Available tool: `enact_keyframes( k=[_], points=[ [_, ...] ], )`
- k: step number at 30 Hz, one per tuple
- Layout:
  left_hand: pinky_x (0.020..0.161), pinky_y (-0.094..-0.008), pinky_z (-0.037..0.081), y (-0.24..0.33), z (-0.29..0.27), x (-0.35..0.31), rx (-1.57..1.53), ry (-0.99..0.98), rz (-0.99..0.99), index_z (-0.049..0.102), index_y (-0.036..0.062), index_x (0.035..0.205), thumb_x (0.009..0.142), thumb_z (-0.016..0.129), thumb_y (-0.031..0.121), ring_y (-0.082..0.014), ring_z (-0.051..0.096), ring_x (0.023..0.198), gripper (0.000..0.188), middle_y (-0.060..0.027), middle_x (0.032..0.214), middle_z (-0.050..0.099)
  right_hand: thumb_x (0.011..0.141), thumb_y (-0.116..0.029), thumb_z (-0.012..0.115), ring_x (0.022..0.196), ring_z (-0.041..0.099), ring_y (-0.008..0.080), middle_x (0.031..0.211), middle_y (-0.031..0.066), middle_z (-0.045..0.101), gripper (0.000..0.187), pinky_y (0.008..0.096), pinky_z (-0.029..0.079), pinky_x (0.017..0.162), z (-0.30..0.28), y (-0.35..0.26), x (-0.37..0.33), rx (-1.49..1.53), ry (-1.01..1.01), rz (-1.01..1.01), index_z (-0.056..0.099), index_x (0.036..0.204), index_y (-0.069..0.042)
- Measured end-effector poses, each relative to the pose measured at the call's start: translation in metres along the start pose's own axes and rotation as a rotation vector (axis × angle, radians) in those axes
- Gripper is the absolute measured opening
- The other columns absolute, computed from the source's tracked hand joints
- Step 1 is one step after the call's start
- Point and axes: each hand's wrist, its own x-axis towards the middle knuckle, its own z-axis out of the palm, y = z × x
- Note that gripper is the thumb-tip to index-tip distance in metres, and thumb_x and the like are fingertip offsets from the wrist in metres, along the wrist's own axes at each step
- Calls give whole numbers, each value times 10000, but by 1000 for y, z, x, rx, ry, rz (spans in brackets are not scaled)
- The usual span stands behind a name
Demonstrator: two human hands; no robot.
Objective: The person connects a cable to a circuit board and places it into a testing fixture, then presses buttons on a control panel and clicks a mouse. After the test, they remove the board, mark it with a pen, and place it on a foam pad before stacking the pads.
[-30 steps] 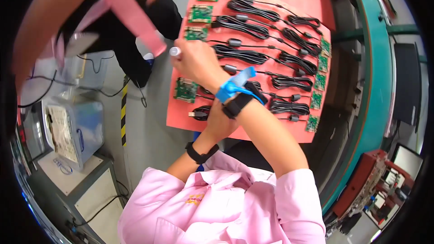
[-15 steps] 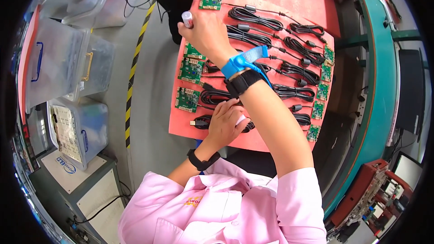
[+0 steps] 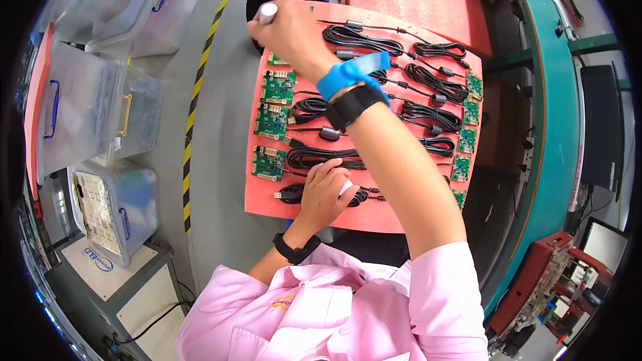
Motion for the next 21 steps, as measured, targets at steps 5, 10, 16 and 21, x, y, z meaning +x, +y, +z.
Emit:
enact_keyframes(
  k=[5,10,16,21],
  points=[
    [833,-372,367,2,0,1,2,0,-30,529,55,834,725,633,206,-232,490,1006,214,-39,878,550,717,-240,617,511,541,225,570,130,565,278,316,427,508,-16,10,7,-102,-43,39,577,682,32],
    [831,-371,365,2,-1,0,14,-23,-44,525,56,839,731,627,218,-232,484,1013,220,-40,883,547,718,-235,614,512,539,265,559,158,544,300,342,425,521,-2,21,3,-272,52,-126,563,674,56],
    [824,-371,366,3,1,1,16,-37,-42,522,54,853,731,627,220,-234,484,1009,231,-44,892,545,724,-242,604,550,559,305,577,185,543,307,364,432,544,12,52,6,-291,26,-110,568,702,62],
    [814,-371,370,3,0,0,19,-37,-55,530,49,851,728,629,218,-236,485,1010,231,-47,894,551,736,-234,594,593,576,311,616,190,564,282,360,444,568,-10,26,22,-250,42,-95,575,738,47]
  ],
)
